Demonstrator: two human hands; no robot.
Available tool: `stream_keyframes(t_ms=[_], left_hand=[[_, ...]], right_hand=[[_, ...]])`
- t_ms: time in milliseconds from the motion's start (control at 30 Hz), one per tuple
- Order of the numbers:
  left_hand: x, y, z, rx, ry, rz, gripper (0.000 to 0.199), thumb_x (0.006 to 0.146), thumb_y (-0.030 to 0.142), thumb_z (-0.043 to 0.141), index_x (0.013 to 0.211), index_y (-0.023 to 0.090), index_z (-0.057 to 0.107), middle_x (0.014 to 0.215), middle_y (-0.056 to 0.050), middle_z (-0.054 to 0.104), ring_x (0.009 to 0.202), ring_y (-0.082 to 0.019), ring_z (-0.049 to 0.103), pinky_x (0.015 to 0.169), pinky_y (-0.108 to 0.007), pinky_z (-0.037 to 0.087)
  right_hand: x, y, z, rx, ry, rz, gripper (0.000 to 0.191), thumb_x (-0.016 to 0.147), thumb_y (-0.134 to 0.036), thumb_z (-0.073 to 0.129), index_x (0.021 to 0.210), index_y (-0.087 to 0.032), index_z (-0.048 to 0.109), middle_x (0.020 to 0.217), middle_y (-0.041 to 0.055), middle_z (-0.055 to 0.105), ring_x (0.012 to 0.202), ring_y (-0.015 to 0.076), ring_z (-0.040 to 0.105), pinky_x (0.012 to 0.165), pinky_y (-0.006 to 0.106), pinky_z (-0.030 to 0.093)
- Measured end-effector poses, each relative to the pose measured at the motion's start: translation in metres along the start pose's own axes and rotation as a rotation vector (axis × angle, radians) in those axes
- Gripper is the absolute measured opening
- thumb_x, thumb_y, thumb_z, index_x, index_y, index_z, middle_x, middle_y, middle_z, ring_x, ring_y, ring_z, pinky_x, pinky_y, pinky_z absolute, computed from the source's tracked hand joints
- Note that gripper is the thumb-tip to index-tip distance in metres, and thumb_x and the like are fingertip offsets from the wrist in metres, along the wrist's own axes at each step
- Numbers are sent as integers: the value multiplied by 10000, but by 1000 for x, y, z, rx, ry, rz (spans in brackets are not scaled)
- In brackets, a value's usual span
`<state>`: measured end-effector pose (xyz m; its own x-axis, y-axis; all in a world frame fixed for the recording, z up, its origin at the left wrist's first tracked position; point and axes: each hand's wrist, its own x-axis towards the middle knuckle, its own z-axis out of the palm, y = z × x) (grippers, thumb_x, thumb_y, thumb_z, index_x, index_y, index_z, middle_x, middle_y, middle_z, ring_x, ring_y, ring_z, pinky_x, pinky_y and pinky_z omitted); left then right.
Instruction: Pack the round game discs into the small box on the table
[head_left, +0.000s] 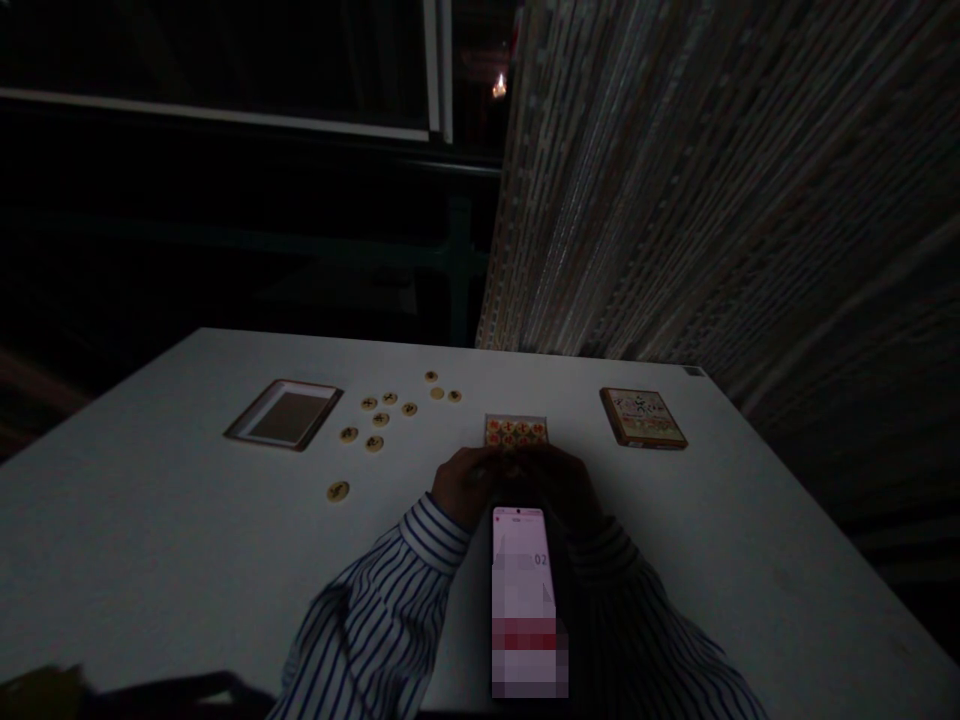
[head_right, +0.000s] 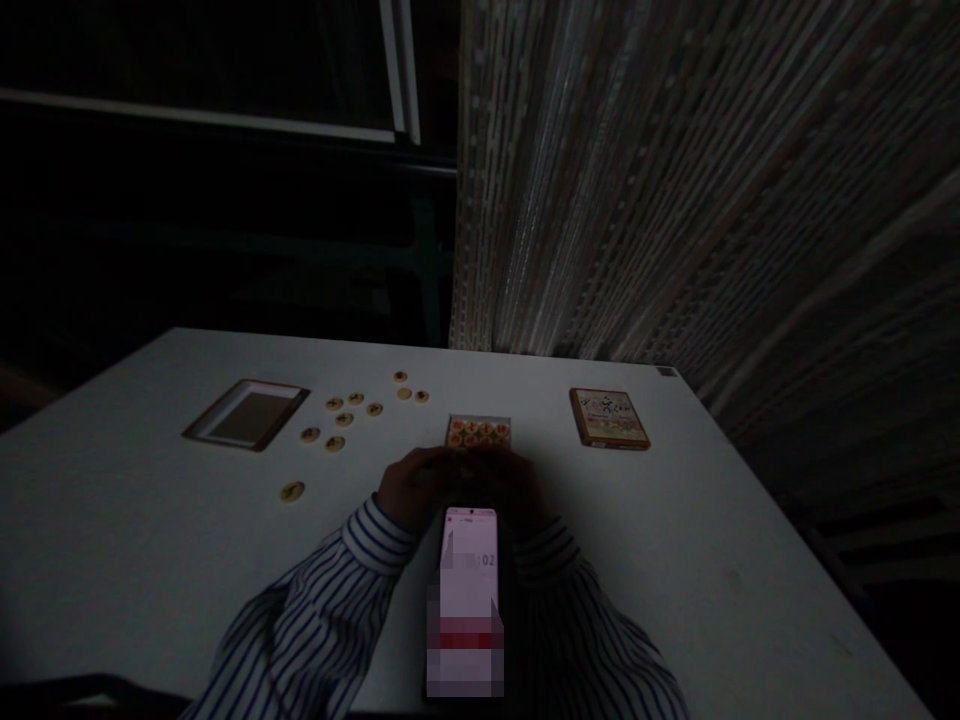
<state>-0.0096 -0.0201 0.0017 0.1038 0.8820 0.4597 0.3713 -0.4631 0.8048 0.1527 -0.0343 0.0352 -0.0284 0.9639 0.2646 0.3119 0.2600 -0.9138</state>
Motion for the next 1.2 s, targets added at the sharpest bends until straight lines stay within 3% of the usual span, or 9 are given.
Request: stream_keyframes(t_ms=[267,667,867,1200], left_hand=[[2,-4,-2,-59,-69,-30,238,772,237,560,988,194,650,917,-67,689,835,-168,645,771,-331,541],[6,11,-7,-123,-69,-105,203,777,256,564,929,182,674,888,-52,704,811,-166,660,749,-301,552],[5,8,-4,-166,-47,-135,214,780,261,558,940,176,672,908,-57,706,827,-164,658,775,-305,545],[7,10,-4,-186,17,-229,205,706,314,612,824,155,662,776,-50,706,710,-157,654,676,-275,543]], right_hand=[[-2,-4,2,-42,-3,-18,196,777,-348,587,870,-209,689,845,43,712,789,200,663,706,343,560],[-5,7,4,-89,-4,-63,189,778,-325,584,910,-220,670,875,51,709,799,205,665,703,354,560],[-6,11,5,-88,12,-65,187,767,-303,603,920,-218,668,879,52,707,774,189,665,693,338,561],[-2,19,5,-206,-66,-271,200,813,-265,533,956,-213,662,931,52,697,856,176,648,760,327,536]])
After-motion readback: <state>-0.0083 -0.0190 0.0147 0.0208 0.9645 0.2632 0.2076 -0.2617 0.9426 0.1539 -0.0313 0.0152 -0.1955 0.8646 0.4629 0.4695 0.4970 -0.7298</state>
